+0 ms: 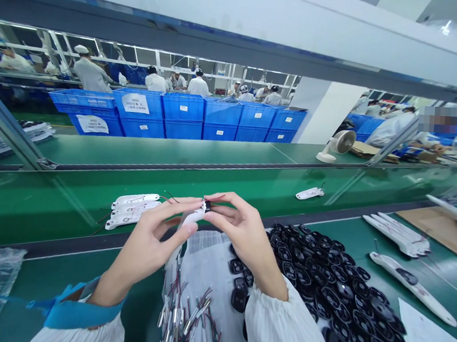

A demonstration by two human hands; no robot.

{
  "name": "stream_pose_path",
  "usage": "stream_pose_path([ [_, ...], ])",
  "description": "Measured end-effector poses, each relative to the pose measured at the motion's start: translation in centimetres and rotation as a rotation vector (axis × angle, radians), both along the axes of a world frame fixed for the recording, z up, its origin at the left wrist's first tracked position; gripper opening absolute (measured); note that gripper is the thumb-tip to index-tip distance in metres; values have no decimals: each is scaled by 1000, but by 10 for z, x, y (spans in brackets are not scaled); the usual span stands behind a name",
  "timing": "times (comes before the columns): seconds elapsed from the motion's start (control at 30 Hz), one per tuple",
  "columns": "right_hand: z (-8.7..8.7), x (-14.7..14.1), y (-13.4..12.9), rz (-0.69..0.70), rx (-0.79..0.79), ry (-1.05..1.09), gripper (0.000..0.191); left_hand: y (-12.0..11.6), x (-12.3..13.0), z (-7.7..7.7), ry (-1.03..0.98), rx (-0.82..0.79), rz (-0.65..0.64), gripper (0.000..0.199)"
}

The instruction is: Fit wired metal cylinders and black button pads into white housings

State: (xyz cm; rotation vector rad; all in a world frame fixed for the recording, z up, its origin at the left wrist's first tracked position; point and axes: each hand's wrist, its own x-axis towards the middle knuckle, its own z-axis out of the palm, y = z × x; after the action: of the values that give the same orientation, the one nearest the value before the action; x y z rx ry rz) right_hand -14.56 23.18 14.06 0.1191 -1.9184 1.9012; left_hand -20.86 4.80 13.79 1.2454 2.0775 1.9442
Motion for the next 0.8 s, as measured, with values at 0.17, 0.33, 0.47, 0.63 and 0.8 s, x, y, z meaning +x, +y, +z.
stream_pose_path([
  [0.17,-2,-2,-6,2,-26,-11,28,1,1,-3,12,87,12,20],
  [0.33,-8,-6,-10,4,-89,-2,32,-4,3,3,38,140,39,20],
  [0.47,-16,-5,-19,30,-105,-35,33,-11,2,5,10,118,36,18],
  [0.63,-18,-8,-32,139,4,-121,30,-40,-7,6,183,-56,31,14],
  [0.8,-9,-58,-49,167,579,-248,23,-94,-81,-11,399,-464,258,12],
])
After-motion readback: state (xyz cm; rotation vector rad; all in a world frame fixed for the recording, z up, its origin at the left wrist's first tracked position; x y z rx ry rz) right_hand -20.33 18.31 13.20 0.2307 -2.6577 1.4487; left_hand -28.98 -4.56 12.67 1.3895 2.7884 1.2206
